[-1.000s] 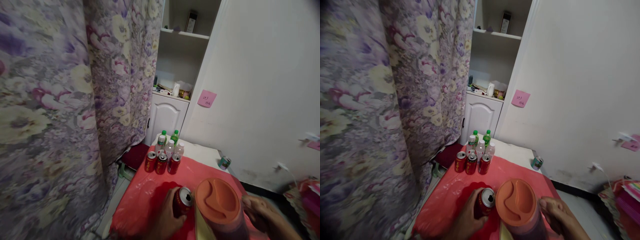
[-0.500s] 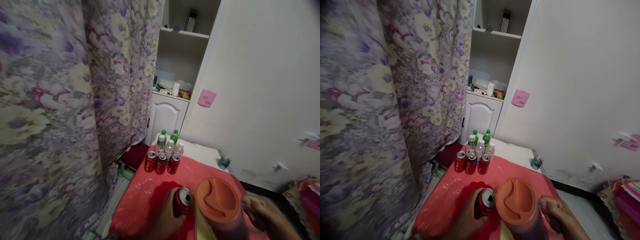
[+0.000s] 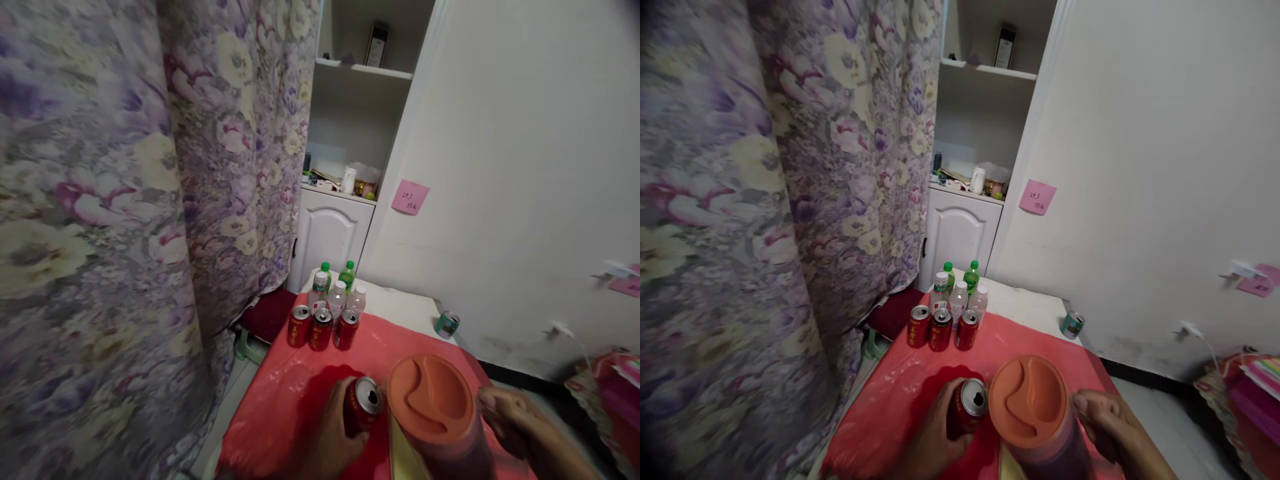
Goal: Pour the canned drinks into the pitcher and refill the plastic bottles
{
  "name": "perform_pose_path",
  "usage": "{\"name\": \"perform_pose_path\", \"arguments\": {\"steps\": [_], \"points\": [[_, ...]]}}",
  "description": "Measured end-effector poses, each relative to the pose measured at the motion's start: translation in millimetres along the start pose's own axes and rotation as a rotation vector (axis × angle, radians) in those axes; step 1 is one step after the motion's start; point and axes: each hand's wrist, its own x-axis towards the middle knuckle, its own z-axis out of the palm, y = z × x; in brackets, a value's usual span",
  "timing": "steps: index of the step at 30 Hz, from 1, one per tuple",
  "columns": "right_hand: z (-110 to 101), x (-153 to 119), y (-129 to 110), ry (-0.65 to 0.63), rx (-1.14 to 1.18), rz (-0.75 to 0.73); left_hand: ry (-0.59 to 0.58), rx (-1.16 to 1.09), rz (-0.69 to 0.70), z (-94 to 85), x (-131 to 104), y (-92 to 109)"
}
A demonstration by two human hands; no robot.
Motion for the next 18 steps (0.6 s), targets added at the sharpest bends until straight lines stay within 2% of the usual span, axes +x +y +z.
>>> {"name": "perform_pose_path", "arguments": {"steps": [5,8,18], "points": [[-1,3,9,0.045,0.018,-0.030,-0.004,-0.023,0.039,0.5,2,-7],[-2,6,11,0.019,0.028,-0.027,-0.011,-0.038,0.043,0.5,2,-9],[1,6,0,0.002,0.025,-0.018,-0.022,-0.050,0.092,3.8,5,-20]]}}
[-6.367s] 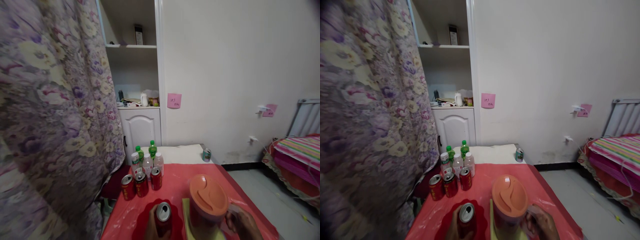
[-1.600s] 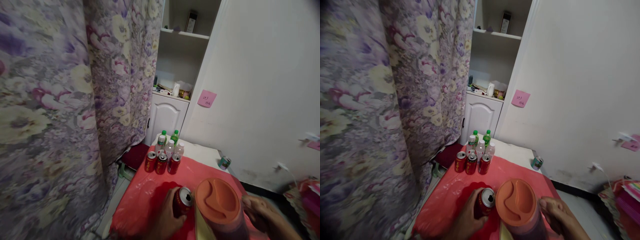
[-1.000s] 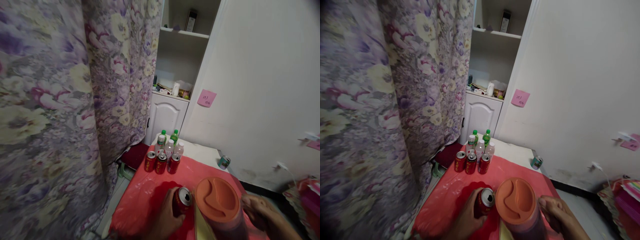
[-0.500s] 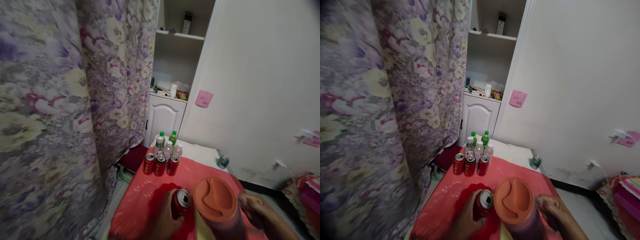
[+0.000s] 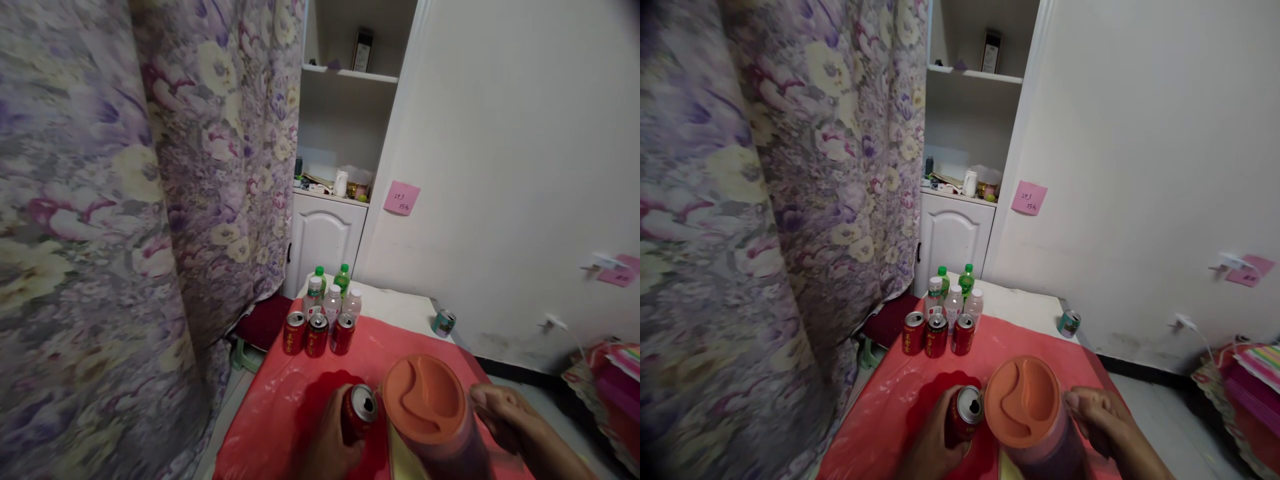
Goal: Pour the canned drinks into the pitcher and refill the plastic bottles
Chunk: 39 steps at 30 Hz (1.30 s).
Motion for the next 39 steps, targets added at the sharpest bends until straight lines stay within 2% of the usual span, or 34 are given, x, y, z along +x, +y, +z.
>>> {"name": "perform_pose_path", "arguments": {"steps": [12,21,28,35,39], "points": [[-6,6,10,-0.028,-0.026,-0.014,-0.019,-0.051,-0.016,0.6,1,-4],[-12,11,16,-0.047,-0.065,-0.005,-0.011,-0.033,-0.050,-0.9,1,1],[-9,10,9,-0.005,-0.093,-0.061,-0.017,-0.054,-0.047,0.0,1,2],[-11,10,11,-0.014,-0.091,-0.056,-0.012,-0.052,-0.032,0.0,1,7],[-7,3,-1,-0.020,-0.104,-0.011,-0.008,-0.043,-0.062,-0.4,0,9]]}}
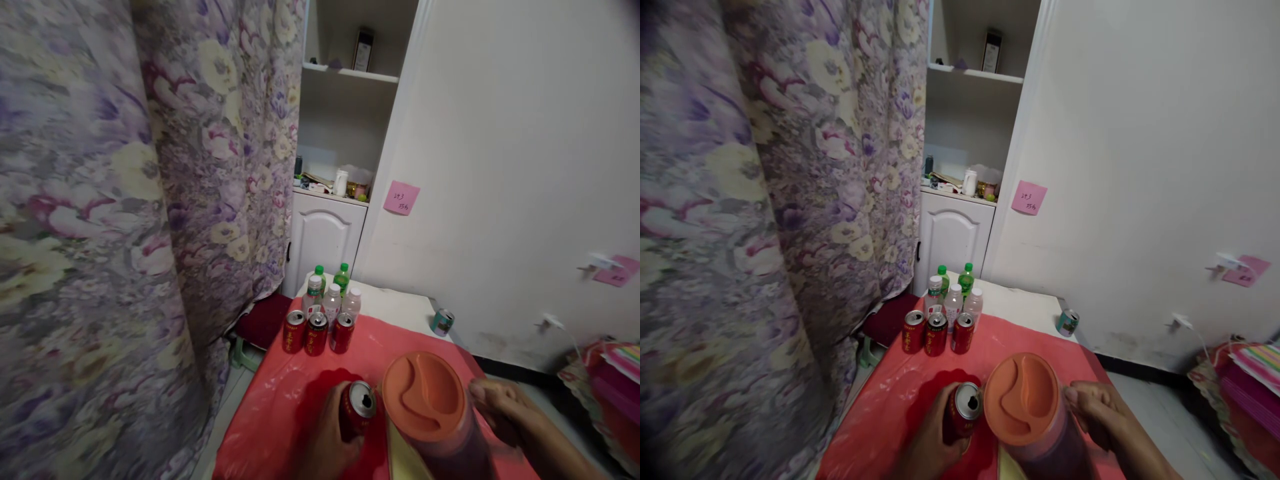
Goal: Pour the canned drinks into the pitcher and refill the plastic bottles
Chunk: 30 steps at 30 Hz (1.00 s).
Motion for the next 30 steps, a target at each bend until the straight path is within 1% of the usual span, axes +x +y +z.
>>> {"name": "perform_pose_path", "arguments": {"steps": [3,5,7,10,14,19,30], "points": [[5,-8,-16,0.040,-0.018,0.000,0.010,0.027,-0.017,-0.4,1,1],[7,-11,-21,0.068,-0.009,-0.010,0.004,0.027,-0.016,-0.5,1,2],[6,-9,-19,0.054,-0.004,-0.012,-0.001,0.020,-0.010,-0.4,2,2],[2,-1,-7,0.005,0.003,-0.004,0.004,0.039,-0.024,-0.1,3,0],[-1,5,4,-0.010,0.051,-0.014,0.001,0.061,-0.025,0.2,3,-4],[1,1,-1,-0.017,0.052,-0.028,0.024,0.050,0.006,0.4,2,-4],[3,6,-7,0.005,0.041,-0.023,0.020,0.030,0.003,1.5,0,0]]}}
